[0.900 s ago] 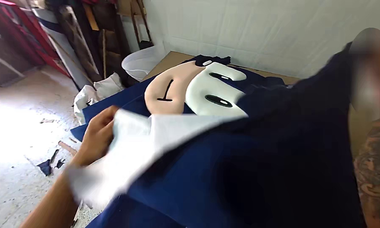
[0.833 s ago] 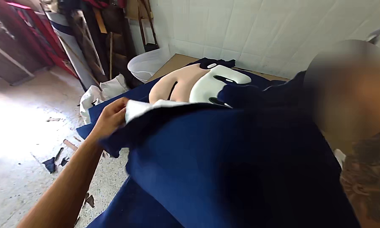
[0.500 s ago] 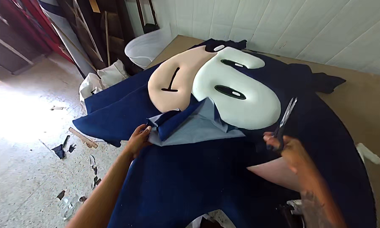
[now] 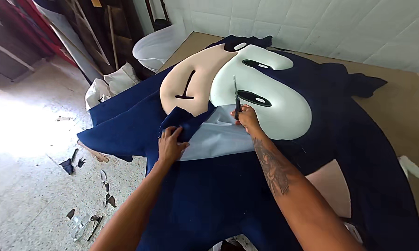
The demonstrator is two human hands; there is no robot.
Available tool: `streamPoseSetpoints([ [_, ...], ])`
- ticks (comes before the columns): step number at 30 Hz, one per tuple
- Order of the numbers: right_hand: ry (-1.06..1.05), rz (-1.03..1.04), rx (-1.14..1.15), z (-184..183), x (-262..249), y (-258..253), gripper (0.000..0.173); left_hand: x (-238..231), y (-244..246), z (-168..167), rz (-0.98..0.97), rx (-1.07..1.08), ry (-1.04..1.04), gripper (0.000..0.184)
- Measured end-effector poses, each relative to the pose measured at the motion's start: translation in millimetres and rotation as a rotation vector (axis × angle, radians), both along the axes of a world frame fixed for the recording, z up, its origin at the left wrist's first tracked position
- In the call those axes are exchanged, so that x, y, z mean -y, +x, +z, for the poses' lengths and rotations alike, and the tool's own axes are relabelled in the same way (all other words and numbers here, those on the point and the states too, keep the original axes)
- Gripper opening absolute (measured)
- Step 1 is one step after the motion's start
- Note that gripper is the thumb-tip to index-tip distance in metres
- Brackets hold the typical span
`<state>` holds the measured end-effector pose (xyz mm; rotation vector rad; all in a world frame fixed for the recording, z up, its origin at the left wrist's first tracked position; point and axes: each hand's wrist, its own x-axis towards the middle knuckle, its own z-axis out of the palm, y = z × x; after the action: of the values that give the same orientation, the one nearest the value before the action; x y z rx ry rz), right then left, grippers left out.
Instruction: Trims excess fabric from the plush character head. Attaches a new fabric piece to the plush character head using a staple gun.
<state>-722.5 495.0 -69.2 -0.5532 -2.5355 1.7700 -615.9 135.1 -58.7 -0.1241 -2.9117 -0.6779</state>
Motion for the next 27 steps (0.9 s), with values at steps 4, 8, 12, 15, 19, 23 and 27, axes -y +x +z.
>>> streamPoseSetpoints([
  [4,-0.080,0.003,-0.062,7.4,12.3,-29.9,0.031,14.4,-58.3,13.3,0.029,0.004,0.107,0.019],
  [8,-0.294,0.021,-0.289,98.6,-4.9,-47.5,0.026,39.8,-107.0,113.5,0.105,0.062,0.332,0.032],
  [12,-0.286,0.121,-0.646,245.4,-28.1,-35.4,0.032,54.9,-128.2,242.0,-0.071,-0.148,0.661,0.028],
  [15,-0.290,0.156,-0.913,330.5,-33.8,14.4,0.026,55.2,-92.1,328.7,-0.264,-0.343,0.716,0.023],
  [19,-0.253,0.259,-1.045,343.8,-45.3,108.1,0.027,70.2,-0.4,363.6,-0.373,-0.489,0.754,0.025],
  [23,-0.273,0.142,-0.942,272.5,-38.6,223.4,0.025,83.4,107.8,298.4,-0.188,-0.437,0.836,0.024],
  [27,-0.273,0.057,-0.729,170.0,-23.9,298.7,0.017,86.0,174.2,177.2,-0.030,-0.207,1.097,0.027],
])
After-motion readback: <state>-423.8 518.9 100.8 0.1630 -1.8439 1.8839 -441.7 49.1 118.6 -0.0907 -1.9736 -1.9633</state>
